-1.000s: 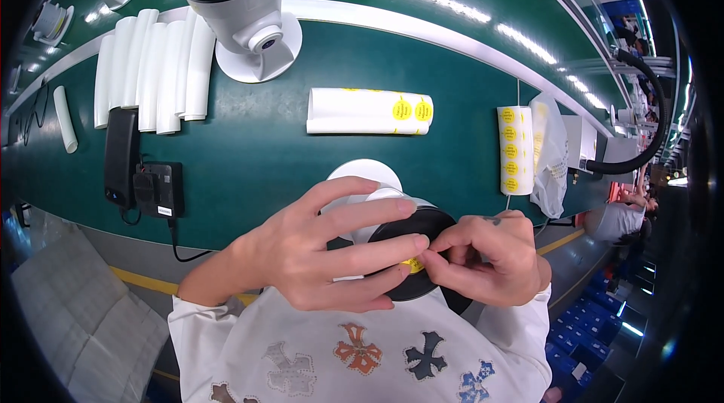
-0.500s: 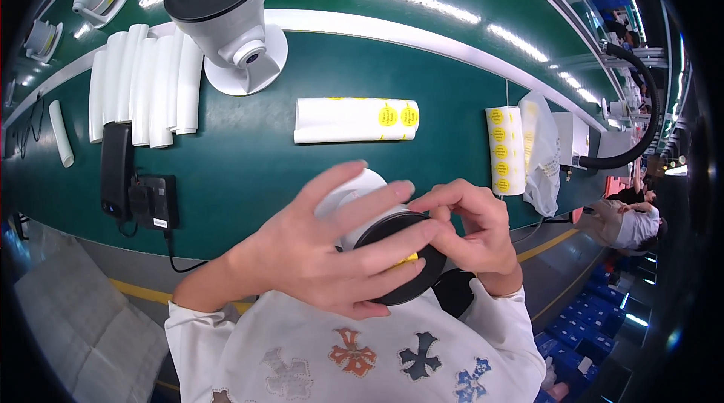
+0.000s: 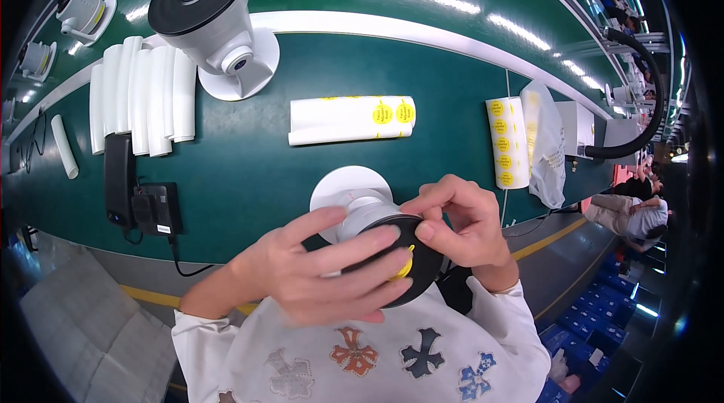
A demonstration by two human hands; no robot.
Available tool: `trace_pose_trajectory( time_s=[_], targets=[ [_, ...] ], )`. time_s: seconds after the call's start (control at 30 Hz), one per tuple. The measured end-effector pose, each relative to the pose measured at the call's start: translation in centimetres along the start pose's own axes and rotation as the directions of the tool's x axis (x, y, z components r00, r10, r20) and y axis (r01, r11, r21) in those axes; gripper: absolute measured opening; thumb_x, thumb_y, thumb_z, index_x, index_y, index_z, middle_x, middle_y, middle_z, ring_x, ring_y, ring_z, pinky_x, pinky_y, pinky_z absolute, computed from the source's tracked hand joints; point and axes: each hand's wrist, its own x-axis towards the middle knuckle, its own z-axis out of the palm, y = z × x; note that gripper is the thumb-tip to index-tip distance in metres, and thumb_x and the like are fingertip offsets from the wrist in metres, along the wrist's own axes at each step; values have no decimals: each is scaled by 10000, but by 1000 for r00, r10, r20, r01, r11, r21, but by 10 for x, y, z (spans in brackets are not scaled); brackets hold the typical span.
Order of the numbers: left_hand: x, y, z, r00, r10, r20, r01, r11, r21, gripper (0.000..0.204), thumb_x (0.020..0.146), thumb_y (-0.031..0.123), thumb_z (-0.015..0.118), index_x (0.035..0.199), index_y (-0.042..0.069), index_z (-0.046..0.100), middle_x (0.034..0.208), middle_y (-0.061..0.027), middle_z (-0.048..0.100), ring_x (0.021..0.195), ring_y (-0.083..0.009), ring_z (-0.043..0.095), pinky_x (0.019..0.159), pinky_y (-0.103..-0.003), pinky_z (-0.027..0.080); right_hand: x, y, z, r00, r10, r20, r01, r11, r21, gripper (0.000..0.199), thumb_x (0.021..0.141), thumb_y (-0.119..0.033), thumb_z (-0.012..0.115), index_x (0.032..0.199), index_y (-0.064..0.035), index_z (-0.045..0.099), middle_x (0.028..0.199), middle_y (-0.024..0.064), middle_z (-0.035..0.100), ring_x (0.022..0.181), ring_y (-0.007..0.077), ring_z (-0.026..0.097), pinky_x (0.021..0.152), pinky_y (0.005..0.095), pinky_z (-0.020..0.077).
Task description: Apply warning labels to the base of security cameras on an assembly line.
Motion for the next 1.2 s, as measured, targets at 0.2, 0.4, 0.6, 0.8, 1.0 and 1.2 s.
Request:
trace_pose_trajectory(
  time_s=[0.2, 0.4, 0.6, 0.8, 1.0, 1.2],
  targets=[
    [-5, -4, 12, 1000, -2, -9, 2, 1000, -30, 325, 816, 486, 662, 1012, 234, 722, 1125, 39, 658, 1048, -227, 625, 986, -528, 372, 16, 30, -15, 954, -235, 184, 227, 972, 67, 679, 698, -216, 842, 1267, 19, 554, 941, 84, 605, 834, 190, 581, 802, 311, 466],
    [-4, -13, 18, 996, 50, -72, -56, 994, -91, 358, 842, 508, 636, 1033, 216, 714, 1121, 13, 657, 1058, -272, 619, 945, -510, 404, 33, 59, -11, 822, -83, 563, -11, 987, 162, 981, 633, -252, 886, 1438, -7, 382, 1387, 190, 492, 1225, 348, 519, 1016, 386, 418],
    [-36, -24, 33, 795, -603, -68, 456, 666, -590, 1014, 832, 681, 553, 1470, -24, 200, 1480, -249, 272, 1363, -355, 345, 1106, -480, 291, 13, 29, 19, 963, -270, -16, 245, 846, 474, 718, 732, -209, 803, 1338, -87, 437, 1158, 193, 521, 1087, 321, 544, 1056, 529, 382],
    [-20, 4, 52, 534, -573, 621, 169, -648, -743, 1001, 824, 810, 355, 1549, 189, 53, 1506, -135, 280, 1382, -311, 317, 1107, -478, 305, 28, 13, 28, 928, -316, -197, 368, 703, 608, 1159, 492, -393, 955, 1432, -167, 315, 1160, 167, 470, 1140, 353, 509, 1033, 555, 390],
    [-12, -12, 46, 395, -521, 757, 80, -801, -594, 909, 812, 795, 328, 1515, 228, 228, 1398, -103, 441, 1204, -317, 515, 962, -529, 448, 20, -15, -6, 999, -39, 8, 37, 991, 129, 1158, 517, -343, 951, 1430, -122, 273, 1152, 247, 568, 1080, 371, 577, 953, 490, 455],
    [-9, -34, 21, 300, -510, 806, 446, -672, -591, 817, 858, 757, 339, 1440, 186, 291, 1352, -109, 446, 1124, -241, 551, 736, -415, 582, 74, -40, -22, 810, 403, 425, -203, 874, -441, 844, 588, -463, 872, 1162, 62, 543, 983, 190, 687, 861, 298, 696, 794, 343, 536]
  ],
)
